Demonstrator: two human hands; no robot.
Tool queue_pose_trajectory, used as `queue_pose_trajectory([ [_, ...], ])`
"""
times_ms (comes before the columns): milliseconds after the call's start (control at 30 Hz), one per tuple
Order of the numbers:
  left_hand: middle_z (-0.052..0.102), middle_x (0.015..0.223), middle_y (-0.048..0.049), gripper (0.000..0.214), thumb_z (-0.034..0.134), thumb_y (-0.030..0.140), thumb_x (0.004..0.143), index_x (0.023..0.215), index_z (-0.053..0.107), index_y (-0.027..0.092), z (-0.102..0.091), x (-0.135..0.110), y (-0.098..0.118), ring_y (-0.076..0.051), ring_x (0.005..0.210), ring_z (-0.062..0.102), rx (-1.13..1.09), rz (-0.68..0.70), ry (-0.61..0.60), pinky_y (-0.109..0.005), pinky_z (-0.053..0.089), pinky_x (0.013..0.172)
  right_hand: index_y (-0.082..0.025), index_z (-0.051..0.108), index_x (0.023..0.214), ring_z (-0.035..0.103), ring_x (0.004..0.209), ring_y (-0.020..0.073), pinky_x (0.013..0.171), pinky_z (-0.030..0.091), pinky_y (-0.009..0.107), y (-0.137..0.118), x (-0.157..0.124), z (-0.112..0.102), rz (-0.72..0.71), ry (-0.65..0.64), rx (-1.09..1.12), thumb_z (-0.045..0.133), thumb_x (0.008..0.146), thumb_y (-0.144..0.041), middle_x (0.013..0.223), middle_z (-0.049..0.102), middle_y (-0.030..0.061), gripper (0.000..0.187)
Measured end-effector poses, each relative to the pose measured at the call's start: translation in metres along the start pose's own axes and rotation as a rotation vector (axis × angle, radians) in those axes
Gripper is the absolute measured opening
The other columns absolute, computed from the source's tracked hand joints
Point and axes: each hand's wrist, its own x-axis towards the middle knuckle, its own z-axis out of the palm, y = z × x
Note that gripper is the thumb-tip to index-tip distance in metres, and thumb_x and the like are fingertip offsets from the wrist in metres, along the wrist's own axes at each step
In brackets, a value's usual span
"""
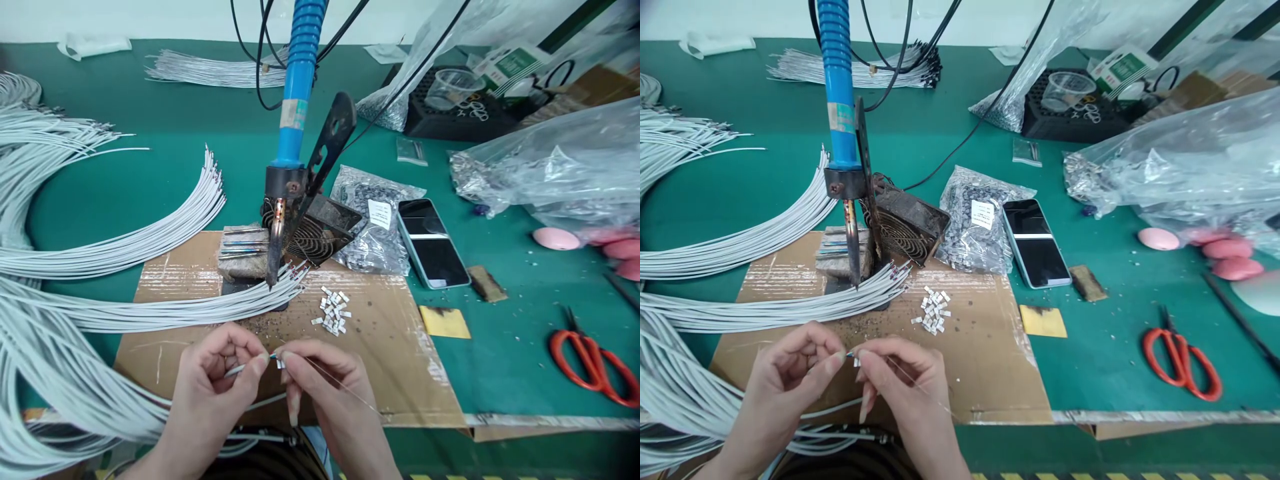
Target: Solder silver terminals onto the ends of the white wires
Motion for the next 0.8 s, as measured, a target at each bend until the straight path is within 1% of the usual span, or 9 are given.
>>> queue_pose_trajectory([
  [133,0.058,0.056,0.0053,0.012,0.081,0.022,0.071,0.066,0.071,0.018,-0.003,0.003,-0.004,-0.008,0.052,0.05,0.023,0.04,-0.024,-0.014,0.045,0.05,-0.024,0.088,0.088,0.056,0.042,0.0053,0.043,0.05,0.014,0.0,0.002,-0.003,-0.041,-0.058,-0.047,0.088,0.082,-0.041,0.062,0.069,-0.0005,0.018],
  [267,0.062,0.057,0.0044,0.009,0.079,0.018,0.072,0.067,0.072,0.018,-0.003,0.003,-0.005,-0.009,0.051,0.053,0.062,0.093,-0.05,-0.015,0.044,0.049,-0.025,0.089,0.093,0.058,0.046,0.0066,0.046,0.051,0.017,-0.011,-0.002,0.0,-0.026,-0.034,-0.184,0.087,0.082,-0.04,0.065,0.066,-0.0006,0.018],
  [367,0.065,0.059,0.0032,0.008,0.077,0.019,0.072,0.066,0.072,0.018,0.001,0.0,-0.003,-0.009,0.054,0.057,0.061,0.104,0.02,-0.015,0.045,0.051,-0.026,0.089,0.092,0.057,0.045,0.0075,0.043,0.047,0.017,-0.017,-0.003,-0.001,-0.174,-0.07,-0.352,0.081,0.088,-0.034,0.065,0.065,0.0,0.013],
  [433,0.066,0.058,0.0028,0.008,0.077,0.02,0.072,0.066,0.072,0.018,0.002,-0.002,-0.002,-0.009,0.054,0.056,0.08,0.121,0.025,-0.015,0.044,0.051,-0.026,0.089,0.093,0.057,0.046,0.0087,0.042,0.046,0.017,-0.017,-0.001,-0.005,-0.286,-0.095,-0.46,0.078,0.091,-0.029,0.064,0.066,0.0009,0.012],
  [500,0.066,0.058,0.0027,0.008,0.077,0.019,0.072,0.066,0.072,0.019,0.002,-0.003,-0.003,-0.009,0.052,0.056,0.106,0.131,0.019,-0.016,0.044,0.051,-0.026,0.089,0.095,0.059,0.048,0.0098,0.041,0.046,0.017,-0.017,0.0,-0.009,-0.322,-0.109,-0.515,0.077,0.091,-0.027,0.065,0.069,0.002,0.012],
  [567,0.067,0.058,0.0024,0.008,0.077,0.02,0.073,0.067,0.072,0.019,0.001,-0.004,-0.005,-0.01,0.052,0.058,0.126,0.142,0.013,-0.016,0.046,0.051,-0.026,0.089,0.092,0.06,0.047,0.0096,0.041,0.047,0.016,-0.018,0.001,-0.011,-0.28,-0.115,-0.489,0.078,0.091,-0.029,0.065,0.069,0.002,0.012],
  [633,0.069,0.06,0.002,0.009,0.076,0.021,0.076,0.068,0.072,0.02,0.001,-0.004,-0.008,-0.011,0.053,0.061,0.15,0.168,0.016,-0.017,0.048,0.051,-0.025,0.088,0.087,0.061,0.046,0.0091,0.042,0.05,0.016,-0.019,0.002,-0.01,-0.182,-0.114,-0.411,0.08,0.089,-0.033,0.066,0.069,0.0012,0.012],
  [733,0.072,0.06,0.0024,0.01,0.073,0.02,0.079,0.069,0.073,0.022,0.0,-0.005,-0.013,-0.012,0.051,0.064,0.209,0.249,0.025,-0.017,0.05,0.051,-0.024,0.087,0.079,0.061,0.044,0.0083,0.043,0.053,0.016,-0.023,0.002,-0.006,-0.052,-0.081,-0.308,0.089,0.079,-0.034,0.065,0.068,-0.0001,0.011],
  [800,0.072,0.059,0.0025,0.011,0.071,0.019,0.08,0.069,0.073,0.023,0.0,-0.006,-0.016,-0.012,0.049,0.064,0.249,0.309,0.028,-0.018,0.05,0.051,-0.022,0.086,0.074,0.061,0.043,0.0087,0.042,0.053,0.016,-0.025,0.001,-0.004,-0.01,-0.034,-0.284,0.094,0.072,-0.034,0.062,0.068,-0.0004,0.015],
])
